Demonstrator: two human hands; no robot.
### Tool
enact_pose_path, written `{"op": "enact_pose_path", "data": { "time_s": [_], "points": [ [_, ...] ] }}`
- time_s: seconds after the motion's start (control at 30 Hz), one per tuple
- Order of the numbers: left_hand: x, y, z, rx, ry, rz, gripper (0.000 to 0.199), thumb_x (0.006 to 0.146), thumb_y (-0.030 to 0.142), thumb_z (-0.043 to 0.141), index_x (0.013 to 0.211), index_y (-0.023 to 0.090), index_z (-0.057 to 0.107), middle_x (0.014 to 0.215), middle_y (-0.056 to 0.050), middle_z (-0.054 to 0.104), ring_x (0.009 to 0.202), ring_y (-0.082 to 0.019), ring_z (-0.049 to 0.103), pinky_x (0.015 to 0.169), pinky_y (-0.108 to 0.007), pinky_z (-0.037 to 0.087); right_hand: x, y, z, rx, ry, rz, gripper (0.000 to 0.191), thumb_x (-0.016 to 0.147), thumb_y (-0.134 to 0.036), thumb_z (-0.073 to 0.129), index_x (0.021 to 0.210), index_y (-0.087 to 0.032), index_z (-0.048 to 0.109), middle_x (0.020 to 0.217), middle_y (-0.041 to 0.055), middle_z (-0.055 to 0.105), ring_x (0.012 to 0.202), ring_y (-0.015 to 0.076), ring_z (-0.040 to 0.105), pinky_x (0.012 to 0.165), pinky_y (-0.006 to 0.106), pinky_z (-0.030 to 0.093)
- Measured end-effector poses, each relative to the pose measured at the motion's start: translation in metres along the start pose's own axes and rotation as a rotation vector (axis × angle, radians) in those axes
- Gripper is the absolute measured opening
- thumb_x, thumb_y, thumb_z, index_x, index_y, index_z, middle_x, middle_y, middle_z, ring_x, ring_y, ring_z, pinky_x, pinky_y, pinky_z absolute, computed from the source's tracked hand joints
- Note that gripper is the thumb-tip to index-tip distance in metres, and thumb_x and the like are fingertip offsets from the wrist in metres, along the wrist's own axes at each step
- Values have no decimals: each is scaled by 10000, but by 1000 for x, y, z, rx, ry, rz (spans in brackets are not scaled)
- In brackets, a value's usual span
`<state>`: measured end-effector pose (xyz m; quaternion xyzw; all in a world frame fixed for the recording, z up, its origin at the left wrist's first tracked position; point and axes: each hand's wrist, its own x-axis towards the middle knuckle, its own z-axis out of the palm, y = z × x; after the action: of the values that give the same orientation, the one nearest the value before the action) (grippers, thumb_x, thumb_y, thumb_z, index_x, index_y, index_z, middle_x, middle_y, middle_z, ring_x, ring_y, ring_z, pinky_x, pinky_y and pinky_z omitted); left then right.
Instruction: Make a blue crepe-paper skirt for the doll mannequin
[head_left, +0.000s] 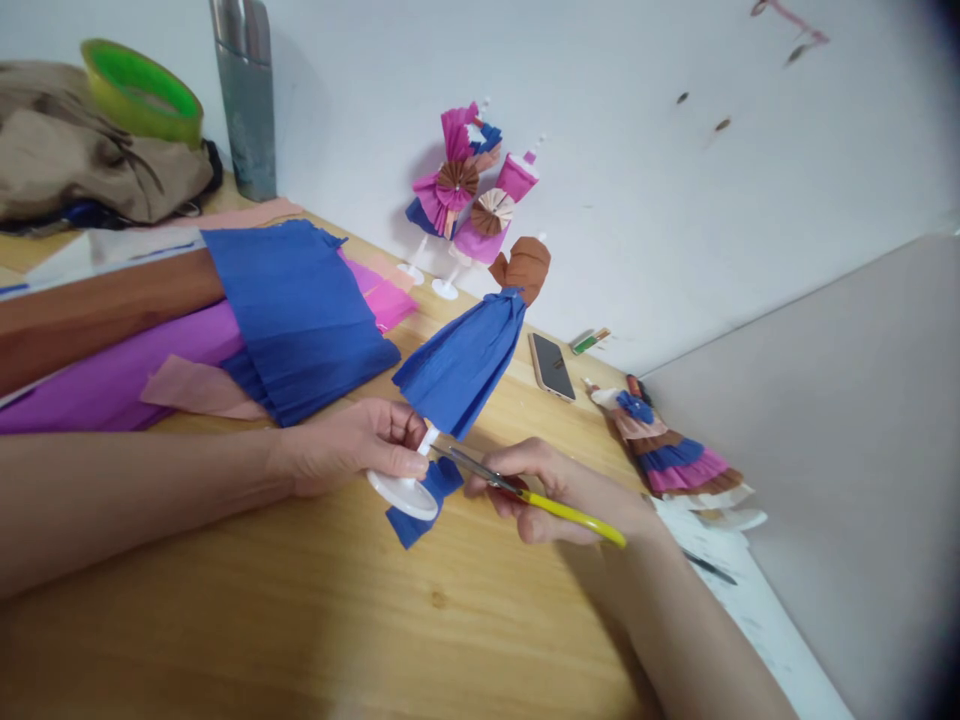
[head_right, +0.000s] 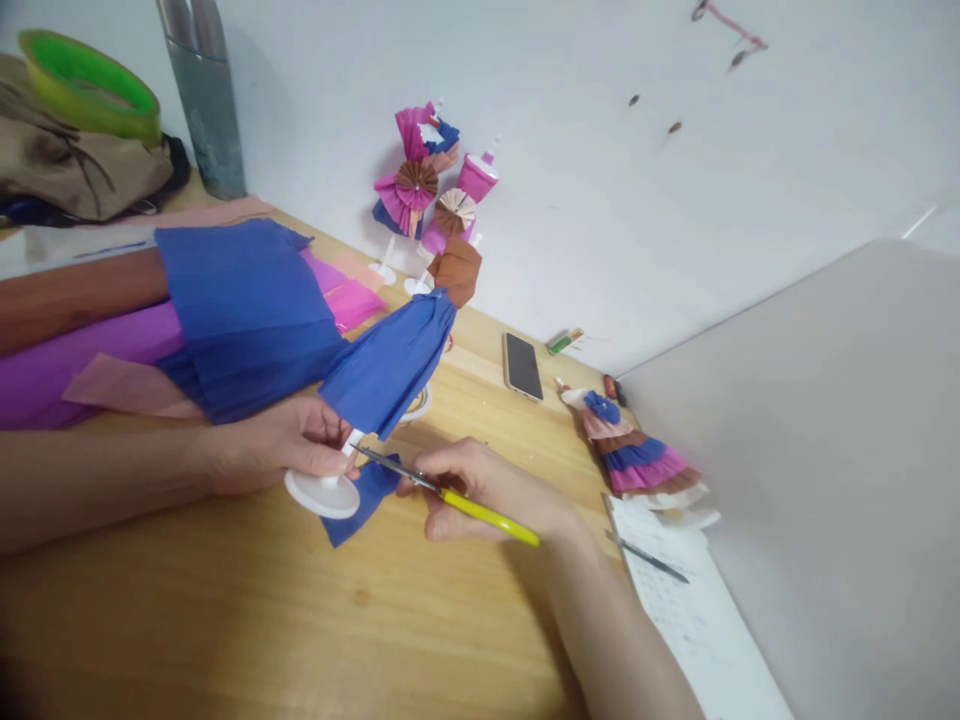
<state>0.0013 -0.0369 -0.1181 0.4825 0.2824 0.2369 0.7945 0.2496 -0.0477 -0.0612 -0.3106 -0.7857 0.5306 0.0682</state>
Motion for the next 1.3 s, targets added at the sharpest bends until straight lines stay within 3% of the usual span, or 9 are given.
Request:
{"op": "enact_pose_path", "data": {
  "time_s": [0.33, 0.6, 0.87, 1.1, 1.3],
  "points": [
    [1, -4, 1, 96, 7, 44, 297, 666, 359, 759, 707, 142, 561, 616, 36, 564, 555, -82, 480, 519, -189, 357, 6, -9, 10, -70, 135, -26, 690, 763, -735, 556, 930, -74, 654, 666, -5, 506, 564, 88, 411, 503, 207, 342],
    [2, -1, 6, 120, 91, 30, 317, 622, 340, 755, 756, 140, 550, 720, -5, 617, 636, -113, 541, 564, -210, 398, 7, -16, 19, -68, 185, -7, 649, 779, -716, 557, 919, -90, 652, 649, -16, 488, 555, 85, 390, 501, 206, 334],
    [0, 6, 16, 152, 222, 40, 272, 574, 287, 744, 673, 152, 530, 608, 39, 544, 557, -80, 465, 513, -192, 329, 9, -13, 21, -54, 241, 19, 567, 788, -660, 600, 894, -105, 645, 670, -7, 494, 581, 102, 405, 532, 224, 352],
    [1, 5, 16, 180, 194, 44, 260, 581, 293, 731, 663, 154, 527, 586, 39, 526, 538, -77, 449, 489, -188, 320, 9, -11, 20, -56, 266, 22, 592, 794, -676, 577, 910, -101, 657, 675, 2, 516, 578, 105, 419, 532, 224, 363],
    [2, 4, 17, 151, 236, 43, 239, 576, 253, 724, 661, 152, 526, 595, 37, 538, 553, -80, 462, 506, -187, 338, 8, -8, 21, -5, 271, 16, 618, 772, -688, 593, 926, -94, 661, 682, 6, 519, 575, 103, 420, 524, 222, 358]
  ]
}}
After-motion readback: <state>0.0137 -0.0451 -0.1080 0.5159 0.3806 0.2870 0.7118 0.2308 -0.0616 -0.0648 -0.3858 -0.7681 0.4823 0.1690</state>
